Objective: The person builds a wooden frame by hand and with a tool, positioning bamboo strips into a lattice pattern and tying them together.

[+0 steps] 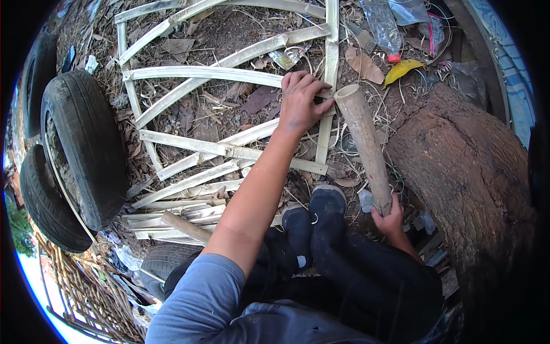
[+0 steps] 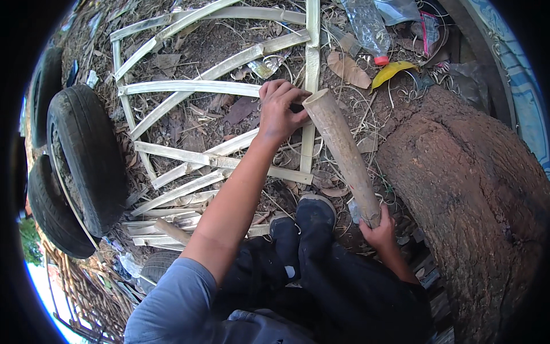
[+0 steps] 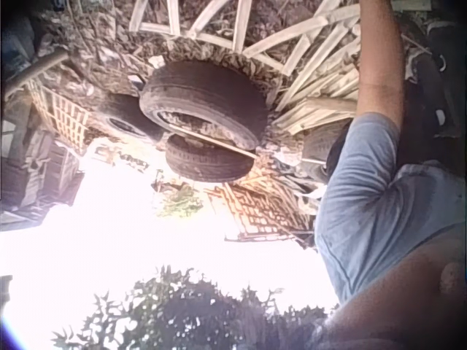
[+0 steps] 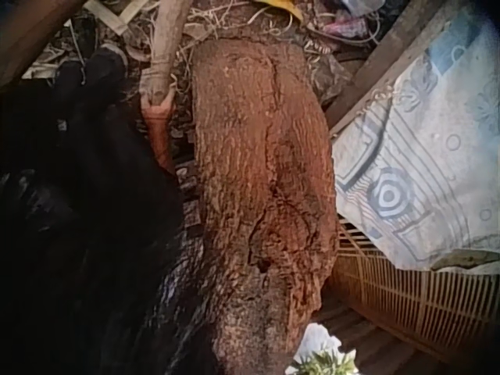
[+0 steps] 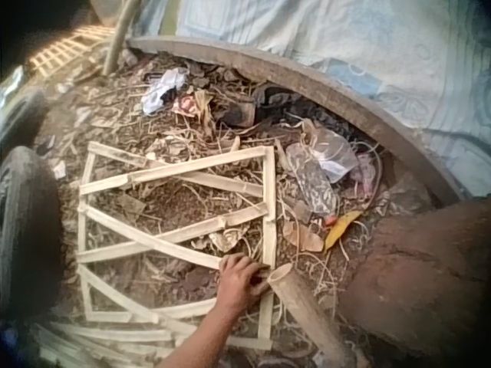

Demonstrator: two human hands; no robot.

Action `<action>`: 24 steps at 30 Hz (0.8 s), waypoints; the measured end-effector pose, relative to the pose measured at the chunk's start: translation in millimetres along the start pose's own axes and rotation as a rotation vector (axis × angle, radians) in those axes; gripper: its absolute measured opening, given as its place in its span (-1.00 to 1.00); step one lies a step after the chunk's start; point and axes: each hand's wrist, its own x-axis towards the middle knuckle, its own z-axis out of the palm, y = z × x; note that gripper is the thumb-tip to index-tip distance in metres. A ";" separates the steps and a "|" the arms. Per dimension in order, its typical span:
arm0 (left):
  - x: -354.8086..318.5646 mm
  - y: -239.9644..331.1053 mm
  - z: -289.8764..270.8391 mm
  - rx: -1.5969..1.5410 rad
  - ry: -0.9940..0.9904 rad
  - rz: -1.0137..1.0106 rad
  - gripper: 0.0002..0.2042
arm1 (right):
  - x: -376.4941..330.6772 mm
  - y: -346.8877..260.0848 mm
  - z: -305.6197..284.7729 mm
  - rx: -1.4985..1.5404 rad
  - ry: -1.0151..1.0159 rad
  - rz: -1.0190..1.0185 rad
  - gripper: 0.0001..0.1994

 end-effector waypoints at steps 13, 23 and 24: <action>-0.8 -3.1 4.0 0.060 -0.004 -0.001 -0.85 | 13.5 -2.1 -1.9 -0.078 -0.056 0.083 -0.43; -1.4 -4.3 4.0 0.055 -0.017 -0.004 -0.85 | 9.2 -9.4 0.0 -0.070 0.023 0.039 -0.43; -1.3 -4.2 3.5 0.058 -0.016 -0.002 -0.85 | 8.4 -8.2 -2.3 -0.040 0.032 0.039 -0.42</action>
